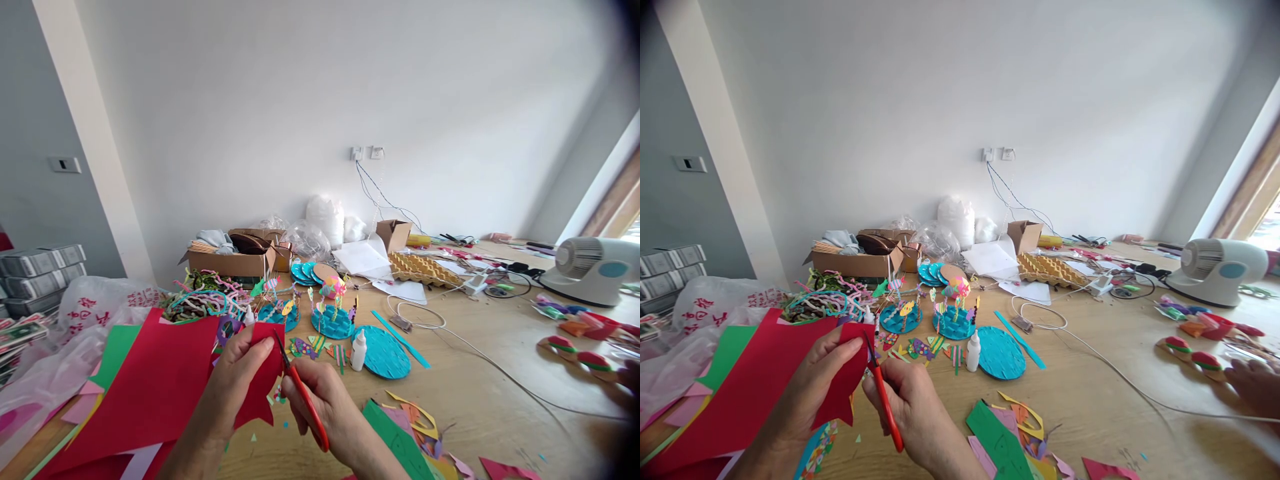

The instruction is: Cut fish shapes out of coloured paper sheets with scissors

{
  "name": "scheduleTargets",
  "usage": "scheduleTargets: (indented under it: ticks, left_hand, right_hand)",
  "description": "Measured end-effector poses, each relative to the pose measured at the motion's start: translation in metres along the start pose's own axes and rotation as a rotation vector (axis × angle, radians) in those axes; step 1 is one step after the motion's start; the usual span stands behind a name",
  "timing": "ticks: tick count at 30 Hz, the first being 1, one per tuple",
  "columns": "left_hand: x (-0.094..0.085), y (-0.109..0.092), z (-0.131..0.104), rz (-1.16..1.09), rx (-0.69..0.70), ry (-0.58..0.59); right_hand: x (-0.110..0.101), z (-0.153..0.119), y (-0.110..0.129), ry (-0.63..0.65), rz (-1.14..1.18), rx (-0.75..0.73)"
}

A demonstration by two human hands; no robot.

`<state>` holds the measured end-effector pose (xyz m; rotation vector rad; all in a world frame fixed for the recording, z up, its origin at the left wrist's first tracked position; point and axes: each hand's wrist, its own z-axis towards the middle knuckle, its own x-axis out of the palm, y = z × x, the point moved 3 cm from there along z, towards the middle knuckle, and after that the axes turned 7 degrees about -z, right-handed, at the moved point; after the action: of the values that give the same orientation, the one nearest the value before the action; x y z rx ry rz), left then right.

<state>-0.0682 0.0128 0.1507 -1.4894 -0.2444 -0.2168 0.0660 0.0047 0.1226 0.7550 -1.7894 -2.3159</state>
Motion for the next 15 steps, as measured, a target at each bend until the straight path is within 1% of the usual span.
scheduleTargets:
  ticks: [15]
  left_hand:
    - [-0.0003, 0.0016, 0.0004, -0.031, -0.006, 0.003]
  right_hand:
    - [-0.0007, 0.0019, -0.0027, -0.015, -0.042, -0.019]
